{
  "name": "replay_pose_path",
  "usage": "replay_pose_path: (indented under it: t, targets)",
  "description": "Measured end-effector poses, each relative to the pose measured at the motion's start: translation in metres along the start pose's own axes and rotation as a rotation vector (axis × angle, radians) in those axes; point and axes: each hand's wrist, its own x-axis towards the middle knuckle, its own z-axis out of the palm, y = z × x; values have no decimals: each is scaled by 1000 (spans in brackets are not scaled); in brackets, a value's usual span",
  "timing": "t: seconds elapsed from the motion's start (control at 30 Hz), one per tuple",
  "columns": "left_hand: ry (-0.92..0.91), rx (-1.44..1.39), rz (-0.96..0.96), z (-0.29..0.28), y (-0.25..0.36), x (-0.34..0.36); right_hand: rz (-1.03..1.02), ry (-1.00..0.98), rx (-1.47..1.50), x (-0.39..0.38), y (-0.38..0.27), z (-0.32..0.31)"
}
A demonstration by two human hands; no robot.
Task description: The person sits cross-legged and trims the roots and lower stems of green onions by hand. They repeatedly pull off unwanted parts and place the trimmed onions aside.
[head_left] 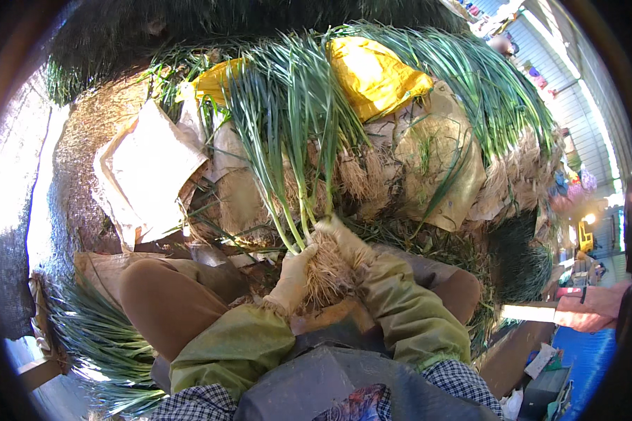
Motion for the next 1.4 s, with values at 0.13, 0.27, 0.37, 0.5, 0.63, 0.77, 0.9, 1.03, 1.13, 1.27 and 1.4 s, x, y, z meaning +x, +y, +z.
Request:
replay_pose_path:
  t: [0.13, 0.27, 0.37, 0.5, 0.63, 0.77, 0.9, 1.03, 1.13, 1.27, 1.4]
  targets:
    - [36, 14, 24, -2, 0, -1, -125, 2, -74, 6, 11, 16]
    - [-39, -15, 18, 0, 4, -1, -326, 144, -29, 4, -42, -14]
    - [-58, -16, -42, 1, 5, -1, -379, 510, -501, 15, -105, -55]
    - [-16, 40, -106, -1, 0, 3, -221, 930, -1677, 27, -122, -67]
    - [-90, 7, -144, -7, -8, 5, -24, 55, -993, 52, -57, -25]
    - [-167, -112, -189, -7, -7, 0, -45, 101, -46, 78, -13, 7]
    - [-65, 33, -101, 1, -5, -3, -216, 168, -516, 47, -18, -5]
    - [70, 40, 9, 3, -4, 0, -748, -72, -1369, -29, -5, -29]
    - [37, 88, -35, 1, -5, 2, -38, -134, -1610, -47, 10, -51]
    - [169, 158, 99, 2, -5, 0, 471, -417, -2066, -40, 15, -83]
    - [76, 83, -84, 8, -4, -9, -92, -199, -1353, -15, 13, -65]
